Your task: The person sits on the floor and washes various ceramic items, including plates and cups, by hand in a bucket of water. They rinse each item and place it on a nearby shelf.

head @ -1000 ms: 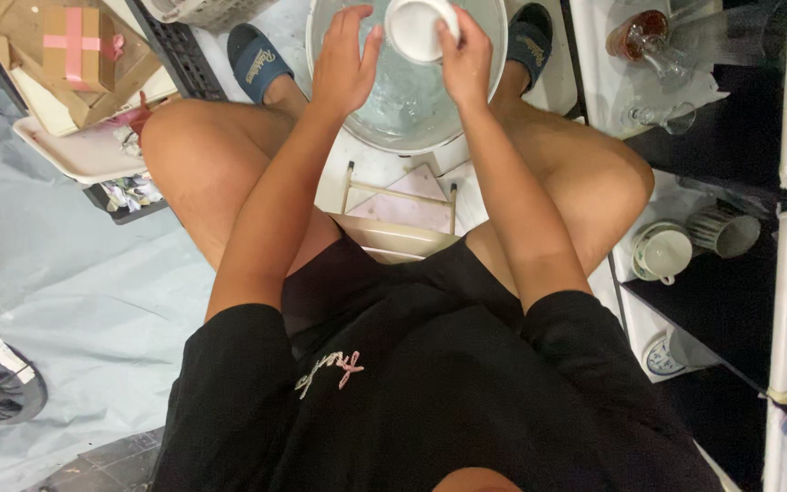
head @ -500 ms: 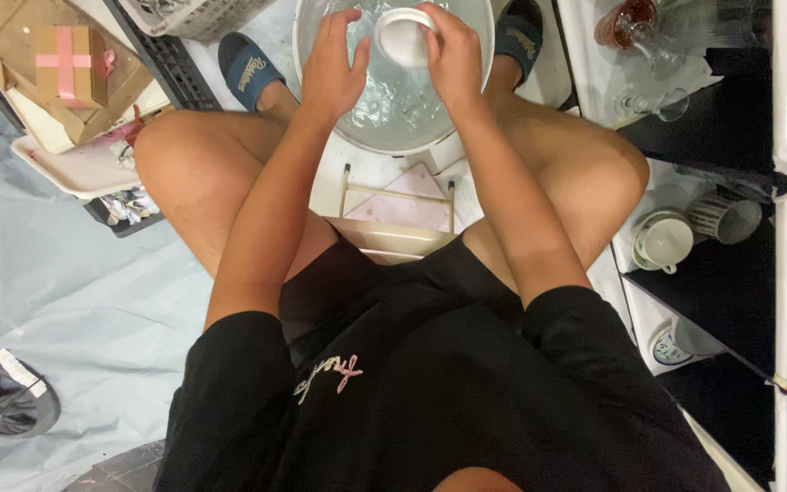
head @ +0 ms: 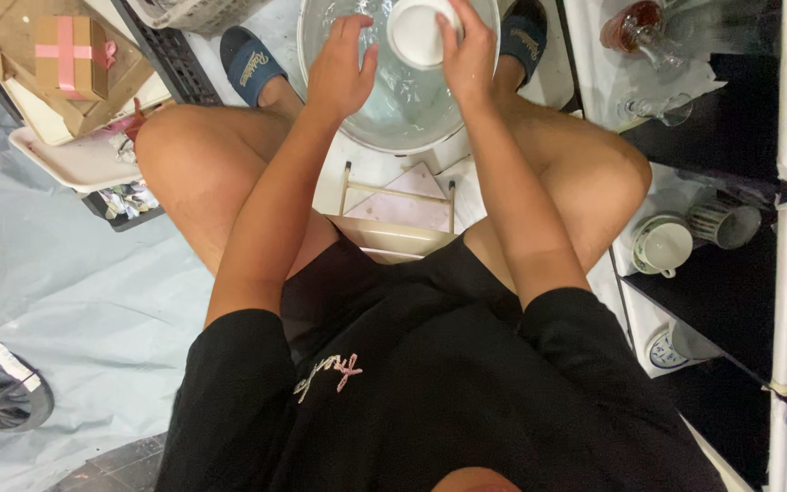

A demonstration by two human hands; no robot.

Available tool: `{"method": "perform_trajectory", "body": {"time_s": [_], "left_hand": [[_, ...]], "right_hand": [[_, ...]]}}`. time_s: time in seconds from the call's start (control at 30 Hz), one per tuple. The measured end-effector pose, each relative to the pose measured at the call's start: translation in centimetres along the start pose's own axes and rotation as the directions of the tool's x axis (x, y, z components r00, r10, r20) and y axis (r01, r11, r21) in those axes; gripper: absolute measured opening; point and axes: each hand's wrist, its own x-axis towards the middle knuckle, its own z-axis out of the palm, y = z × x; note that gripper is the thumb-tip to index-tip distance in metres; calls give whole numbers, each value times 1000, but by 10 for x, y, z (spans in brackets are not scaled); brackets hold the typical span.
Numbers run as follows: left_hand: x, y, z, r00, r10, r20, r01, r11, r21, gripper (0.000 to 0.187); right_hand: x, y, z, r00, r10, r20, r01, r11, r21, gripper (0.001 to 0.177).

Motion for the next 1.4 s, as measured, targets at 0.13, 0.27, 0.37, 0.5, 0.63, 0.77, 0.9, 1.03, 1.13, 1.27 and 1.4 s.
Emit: {"method": "perform_trajectory", "body": {"time_s": [0.13,0.27,0.37,0.5,0.63,0.77,0.9,1.03,1.13,1.27,1.4], "left_hand": [[-2,-1,2,1000,-18,20,18,1000,16,32],[-1,-3,4,999,-21,27,20,999,25,33],[-2,-3,5,999,-20,28,19,1000,25,33],[-5,-2,4,999,-16,31,14,999,39,37],[-6,3,-1,996,-26,80,22,999,46,53],[-5,6,-3,996,-28,90,22,998,66,57],[-1,0,1,981,-120,150,115,993,37,51],[2,-9,3,986,-80,149,84,996,-24,32],[4,-11,-1,990,-80,114,73,995,65,23],[10,-4,-18,990,-73,-120,72,997,-11,27],[15,0,-36,990,97,-100,-69,967,245,20]], "right_hand": [[-5,0,3,998,35,48,-35,999,-7,20],[-3,-4,4,994,59,90,-61,998,14,20],[-2,-8,5,980,134,150,-141,989,41,19],[-8,-4,7,982,108,152,-102,994,-48,22],[-10,11,9,972,143,186,-144,990,-8,23],[-10,21,16,972,139,190,-150,988,41,25],[-8,20,18,875,354,332,-460,821,338,38],[-8,17,15,747,475,466,-653,656,378,40],[-7,21,19,792,339,508,-550,758,351,43],[-3,34,33,760,466,452,-649,587,484,46],[1,48,25,785,505,359,-618,601,506,54]]}}
